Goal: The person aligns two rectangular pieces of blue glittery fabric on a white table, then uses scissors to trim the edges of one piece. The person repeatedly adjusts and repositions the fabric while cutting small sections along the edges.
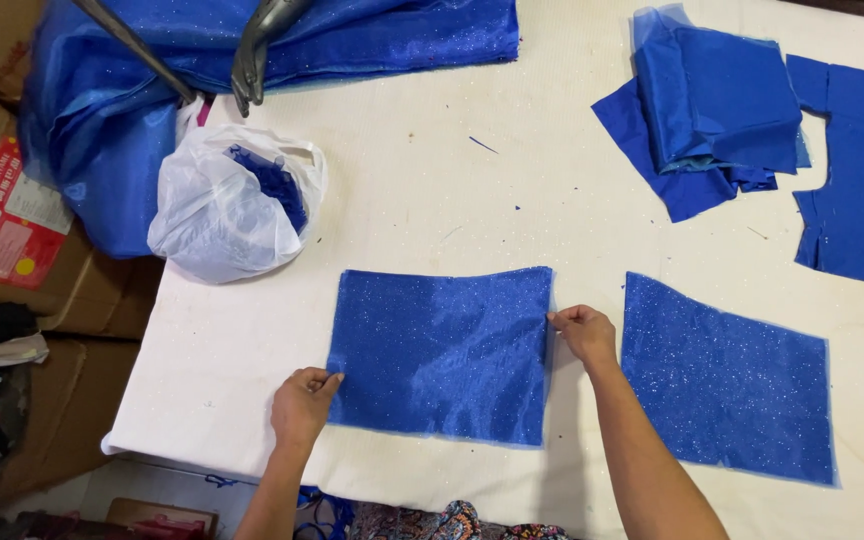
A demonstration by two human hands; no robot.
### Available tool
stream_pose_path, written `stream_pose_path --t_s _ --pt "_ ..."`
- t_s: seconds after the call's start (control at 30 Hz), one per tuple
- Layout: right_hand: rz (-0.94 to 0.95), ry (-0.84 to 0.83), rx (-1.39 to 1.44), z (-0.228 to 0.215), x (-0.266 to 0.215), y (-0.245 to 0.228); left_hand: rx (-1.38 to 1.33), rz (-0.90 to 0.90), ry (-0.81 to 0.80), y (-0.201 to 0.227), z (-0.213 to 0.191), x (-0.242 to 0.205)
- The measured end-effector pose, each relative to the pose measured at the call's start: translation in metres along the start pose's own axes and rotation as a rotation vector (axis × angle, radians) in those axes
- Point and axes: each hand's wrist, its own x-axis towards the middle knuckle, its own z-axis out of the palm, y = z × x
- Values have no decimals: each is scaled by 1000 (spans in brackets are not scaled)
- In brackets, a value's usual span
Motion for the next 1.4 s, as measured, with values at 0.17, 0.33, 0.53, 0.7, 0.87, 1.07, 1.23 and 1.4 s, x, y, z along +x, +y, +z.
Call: stream_pose_path --t_s 0.17,0.33,0.53,0.7,0.87,1.07,1.23,1.4 --pt "-54 1 -45 0 7 4 11 44 17 -6 4 4" --pt "-106 46 -107 6 17 5 29 50 22 -8 4 5" --pt "-87 112 -95 13 27 16 35 54 16 -2 0 -1" --pt "-92 108 -83 14 30 20 39 48 5 -5 1 1" --pt "-96 31 -34 9 21 19 -34 58 -44 -10 -3 11" --pt "-85 -67 21 5 1 36 -189 -26 -120 -11 -21 9" --pt "-62 -84 -29 6 -7 58 92 -2 -110 -4 -28 -4" --pt "-59 -62 -53 7 -16 57 163 -32 -103 1 -29 -9"
